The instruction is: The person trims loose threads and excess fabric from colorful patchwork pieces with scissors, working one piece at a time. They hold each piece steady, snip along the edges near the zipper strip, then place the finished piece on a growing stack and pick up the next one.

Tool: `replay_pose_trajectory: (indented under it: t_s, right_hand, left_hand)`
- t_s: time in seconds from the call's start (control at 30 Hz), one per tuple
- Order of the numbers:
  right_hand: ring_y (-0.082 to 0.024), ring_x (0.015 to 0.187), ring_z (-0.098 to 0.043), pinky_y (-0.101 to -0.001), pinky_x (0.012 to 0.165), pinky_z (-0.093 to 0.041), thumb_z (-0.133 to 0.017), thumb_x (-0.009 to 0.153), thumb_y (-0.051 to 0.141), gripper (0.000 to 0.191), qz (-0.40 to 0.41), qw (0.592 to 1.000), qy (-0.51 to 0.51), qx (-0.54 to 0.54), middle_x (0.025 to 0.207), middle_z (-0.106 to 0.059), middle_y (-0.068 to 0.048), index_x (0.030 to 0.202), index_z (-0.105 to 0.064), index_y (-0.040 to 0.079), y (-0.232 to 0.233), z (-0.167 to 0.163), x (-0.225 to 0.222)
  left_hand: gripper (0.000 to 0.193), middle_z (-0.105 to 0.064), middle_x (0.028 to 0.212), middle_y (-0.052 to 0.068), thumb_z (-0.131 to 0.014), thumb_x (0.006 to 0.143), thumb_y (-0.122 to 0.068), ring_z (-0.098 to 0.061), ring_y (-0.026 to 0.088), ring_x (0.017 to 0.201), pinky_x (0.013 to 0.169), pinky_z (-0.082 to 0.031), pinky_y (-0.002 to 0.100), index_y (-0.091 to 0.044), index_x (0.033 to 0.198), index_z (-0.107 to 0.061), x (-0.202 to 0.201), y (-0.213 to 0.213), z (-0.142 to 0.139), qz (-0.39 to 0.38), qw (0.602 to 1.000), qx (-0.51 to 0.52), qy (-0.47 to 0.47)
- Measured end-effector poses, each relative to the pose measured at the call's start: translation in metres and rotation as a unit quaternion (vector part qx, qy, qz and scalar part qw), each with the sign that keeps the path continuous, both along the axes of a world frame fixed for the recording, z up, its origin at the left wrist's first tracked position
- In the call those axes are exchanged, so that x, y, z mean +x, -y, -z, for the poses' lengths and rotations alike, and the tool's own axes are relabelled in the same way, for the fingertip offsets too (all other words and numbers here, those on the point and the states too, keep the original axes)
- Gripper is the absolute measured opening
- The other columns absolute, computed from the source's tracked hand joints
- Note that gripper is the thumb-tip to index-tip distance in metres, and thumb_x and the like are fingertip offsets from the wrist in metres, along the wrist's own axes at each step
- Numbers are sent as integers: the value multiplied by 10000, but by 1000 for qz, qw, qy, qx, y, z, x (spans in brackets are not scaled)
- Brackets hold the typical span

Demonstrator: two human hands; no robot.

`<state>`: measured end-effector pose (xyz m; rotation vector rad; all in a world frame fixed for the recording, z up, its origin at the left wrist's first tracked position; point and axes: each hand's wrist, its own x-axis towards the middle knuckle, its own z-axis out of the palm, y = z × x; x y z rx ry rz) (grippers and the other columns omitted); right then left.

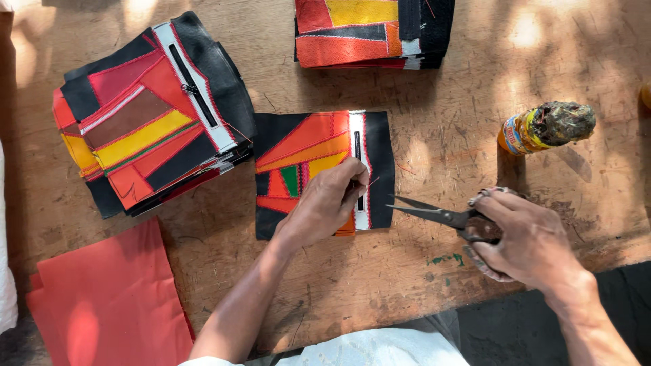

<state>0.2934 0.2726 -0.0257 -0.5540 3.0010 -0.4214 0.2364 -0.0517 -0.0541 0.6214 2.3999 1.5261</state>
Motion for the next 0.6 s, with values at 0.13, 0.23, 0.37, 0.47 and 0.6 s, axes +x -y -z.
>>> replay_pose_trajectory:
  t_s: [0.13,0.23,0.37,0.47,0.6]
  right_hand:
    - [-284,842,-711,-400,770,-606,-867,615,263,498,2,999,15,32,931,-710,-109,1020,-721,12,15,3,-7]
    - [-245,813,-704,-377,724,-608,-857,623,277,450,-31,998,12,45,910,-711,-91,957,-707,16,23,2,-18]
    - [-234,795,-700,-385,700,-607,-868,629,319,438,-54,996,14,71,833,-699,-66,926,-700,44,26,3,-26]
    - [-226,804,-703,-375,711,-611,-850,668,317,389,-84,993,-22,80,838,-698,-56,929,-696,73,22,12,-26]
    - [-205,812,-709,-348,692,-610,-816,751,305,318,-113,986,-75,95,873,-715,-47,956,-707,87,11,30,-26]
  left_hand:
    - [222,-639,843,84,-630,869,101,-677,189,811,723,-526,365,-33,1008,-520,-2,-1,-3,-8,999,35,24]
    - [218,-625,838,62,-629,870,91,-652,159,779,716,-535,347,-31,1018,-525,-3,-1,-3,-16,997,45,55]
    - [186,-632,856,43,-631,892,74,-643,139,807,729,-534,332,-39,1015,-550,-2,-1,1,-20,997,49,64]
    - [168,-638,862,34,-632,902,51,-643,133,792,719,-550,329,-45,1017,-555,-1,-2,4,-27,996,43,73]
    - [136,-665,903,41,-611,925,38,-674,144,855,745,-566,344,-41,1035,-604,-1,-2,6,-28,998,34,47]
